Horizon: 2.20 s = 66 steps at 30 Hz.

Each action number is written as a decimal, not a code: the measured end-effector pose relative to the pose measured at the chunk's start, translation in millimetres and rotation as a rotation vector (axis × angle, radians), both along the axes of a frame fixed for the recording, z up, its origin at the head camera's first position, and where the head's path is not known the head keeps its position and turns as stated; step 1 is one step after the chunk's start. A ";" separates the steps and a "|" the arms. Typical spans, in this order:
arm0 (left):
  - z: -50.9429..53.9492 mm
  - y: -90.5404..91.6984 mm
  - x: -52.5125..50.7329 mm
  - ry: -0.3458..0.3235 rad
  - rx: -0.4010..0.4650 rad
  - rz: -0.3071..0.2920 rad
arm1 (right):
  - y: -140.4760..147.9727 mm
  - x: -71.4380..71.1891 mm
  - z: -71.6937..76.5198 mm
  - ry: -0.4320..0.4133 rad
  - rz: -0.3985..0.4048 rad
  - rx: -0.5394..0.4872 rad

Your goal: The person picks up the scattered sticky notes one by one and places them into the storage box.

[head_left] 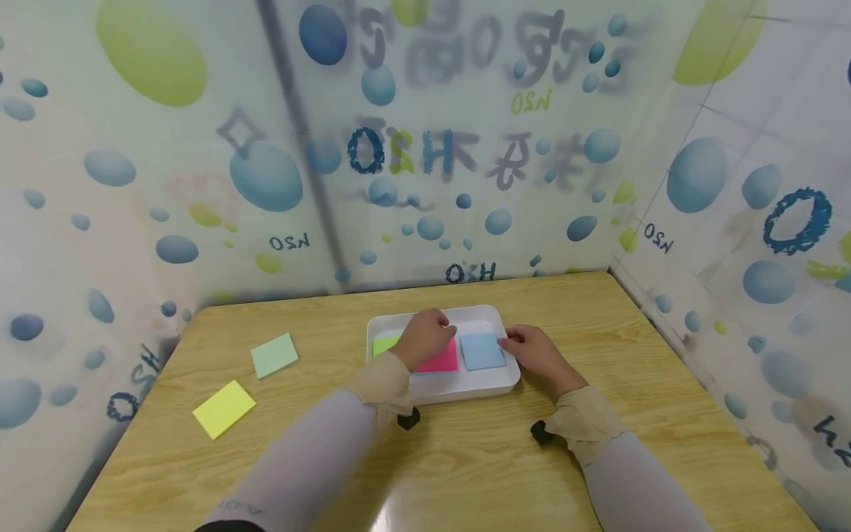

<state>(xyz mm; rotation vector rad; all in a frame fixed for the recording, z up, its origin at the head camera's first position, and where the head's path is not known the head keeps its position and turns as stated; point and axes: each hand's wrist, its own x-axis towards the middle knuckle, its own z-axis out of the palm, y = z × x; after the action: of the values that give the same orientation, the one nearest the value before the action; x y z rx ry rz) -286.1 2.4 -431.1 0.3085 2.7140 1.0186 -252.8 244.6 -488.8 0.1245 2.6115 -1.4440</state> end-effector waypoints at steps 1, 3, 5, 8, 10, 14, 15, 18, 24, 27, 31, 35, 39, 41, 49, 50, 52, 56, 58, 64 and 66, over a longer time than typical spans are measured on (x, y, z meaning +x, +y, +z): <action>2.8 -4.9 -1.5 0.017 0.001 0.005 | 0.3 -0.4 -0.4 0.004 0.000 0.005; 8.6 -16.2 -5.9 0.057 -0.010 0.015 | 1.0 -1.1 -1.4 0.009 0.004 0.007; 13.6 -28.9 -11.9 0.115 -0.027 0.019 | 1.8 -2.0 -2.1 0.014 0.007 0.010; 21.9 -50.3 -21.4 0.186 -0.067 0.032 | 2.2 -2.9 -1.9 0.021 0.008 0.012; 26.6 -66.9 -26.9 0.219 -0.085 0.037 | 1.9 -3.1 -1.1 0.019 0.007 0.011; 32.8 -104.8 -35.0 0.241 -0.097 0.064 | 0.7 -3.0 1.2 0.011 0.004 0.006; 32.5 -115.1 -36.9 0.242 -0.095 0.072 | 0.3 -3.0 1.9 0.011 0.001 0.007; 28.6 -148.2 -40.7 0.243 -0.096 0.098 | -0.5 -3.2 3.4 0.016 -0.007 0.016; 11.4 -211.6 -37.1 0.196 -0.170 0.115 | -1.8 -1.7 4.5 -0.011 -0.022 0.008; 2.6 -238.6 -34.0 0.216 -0.215 0.093 | -2.1 -0.9 4.2 -0.021 -0.025 -0.003; -6.4 -267.7 -30.4 0.261 -0.270 0.098 | -2.1 -1.3 3.2 -0.008 -0.020 0.004; -14.2 -287.9 -25.6 0.217 -0.319 0.099 | -2.3 -1.2 2.4 0.007 -0.018 0.026; -22.8 -299.5 -20.7 0.125 -0.363 0.047 | -2.0 0.1 1.3 0.020 -0.012 0.056; -25.7 -302.9 -18.1 0.080 -0.367 0.019 | -1.9 0.9 1.1 0.024 -0.008 0.067; -26.5 -306.4 -15.8 0.047 -0.371 0.021 | -2.1 3.2 2.4 0.031 -0.012 0.061; -26.5 -306.5 -16.2 0.051 -0.379 0.023 | -2.2 3.2 2.4 0.032 -0.014 0.061; -26.6 -307.2 -17.0 0.057 -0.398 0.019 | -2.4 3.4 2.2 0.031 -0.012 0.062; -24.4 -306.8 -16.0 0.060 -0.425 0.003 | -2.6 3.1 1.1 0.029 -0.009 0.063; -22.5 -305.5 -15.0 0.051 -0.434 0.001 | -2.9 3.0 0.9 0.030 -0.010 0.060; -20.0 -301.1 -12.0 -0.028 -0.416 0.041 | -3.0 2.5 2.0 0.023 -0.011 0.045; -20.0 -299.9 -11.3 -0.039 -0.415 0.050 | -2.7 2.2 2.6 0.021 -0.009 0.046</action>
<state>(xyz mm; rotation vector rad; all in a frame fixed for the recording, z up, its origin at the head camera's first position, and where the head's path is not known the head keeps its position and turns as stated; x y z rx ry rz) -297.3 -297.5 -451.1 0.1433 2.8193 0.4436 -250.6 241.9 -486.3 0.1277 2.6646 -1.3964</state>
